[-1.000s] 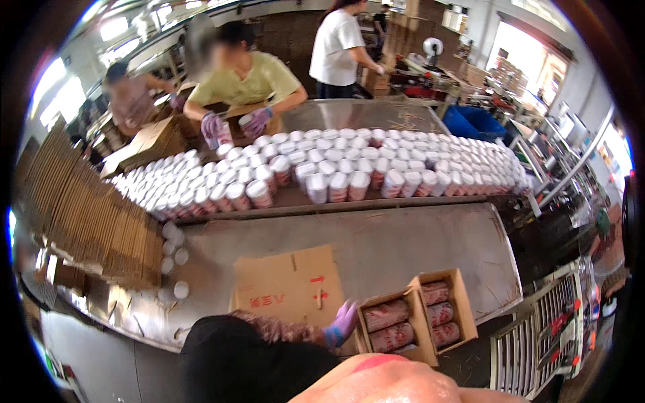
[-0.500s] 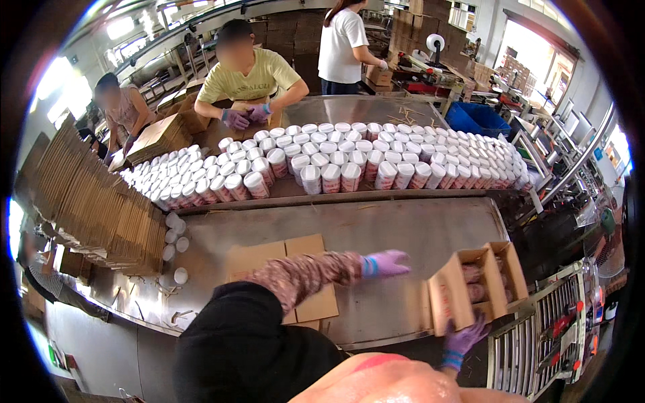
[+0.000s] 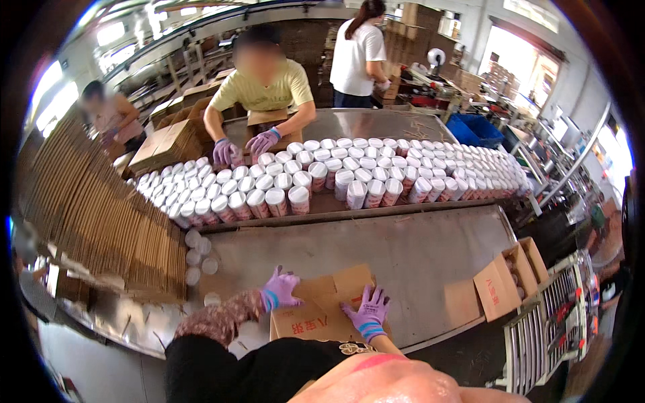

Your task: The person packs cylindrical cans into cardboard boxes on a conveyor belt. They pick cans from the belt, place them into boxes, and then fold and close the boxes before moving them aside.

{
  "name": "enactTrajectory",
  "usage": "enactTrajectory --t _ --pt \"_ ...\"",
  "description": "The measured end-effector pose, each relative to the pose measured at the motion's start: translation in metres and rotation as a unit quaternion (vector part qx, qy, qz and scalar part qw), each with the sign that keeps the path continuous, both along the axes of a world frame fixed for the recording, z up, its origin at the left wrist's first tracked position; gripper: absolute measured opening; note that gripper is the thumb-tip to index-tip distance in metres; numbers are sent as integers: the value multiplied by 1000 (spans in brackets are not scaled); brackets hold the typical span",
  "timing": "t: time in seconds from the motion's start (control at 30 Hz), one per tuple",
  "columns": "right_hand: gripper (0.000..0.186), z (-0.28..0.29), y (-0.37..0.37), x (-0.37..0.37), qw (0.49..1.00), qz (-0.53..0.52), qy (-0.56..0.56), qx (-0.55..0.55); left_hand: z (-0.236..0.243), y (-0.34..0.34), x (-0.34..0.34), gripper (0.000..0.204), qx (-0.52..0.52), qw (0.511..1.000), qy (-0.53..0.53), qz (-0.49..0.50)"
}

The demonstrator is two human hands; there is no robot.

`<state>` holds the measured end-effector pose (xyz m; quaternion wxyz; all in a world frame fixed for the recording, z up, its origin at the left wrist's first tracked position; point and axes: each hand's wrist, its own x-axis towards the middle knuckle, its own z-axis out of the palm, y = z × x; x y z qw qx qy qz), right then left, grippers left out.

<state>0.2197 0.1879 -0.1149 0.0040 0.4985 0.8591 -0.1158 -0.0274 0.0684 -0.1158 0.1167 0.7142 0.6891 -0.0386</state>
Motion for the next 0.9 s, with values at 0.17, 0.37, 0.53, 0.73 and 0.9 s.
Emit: enactTrajectory --t 0.17,0.37,0.53,0.73,0.9 --pt "98 -3 9 -9 993 -30 -2 -117 3 -23 6 37 -8 984 -130 122" --pt "99 117 96 -41 848 -116 496 -147 187 32 2 20 71 991 10 -115" --pt "117 161 73 -56 950 132 263 101 212 32 20 28 196 941 36 -275" --pt "110 127 68 -36 955 162 187 163 222 4 25 66 324 944 -67 -8" --pt "76 136 49 -34 883 308 299 191 134 -5 31 67 140 911 -273 -276"
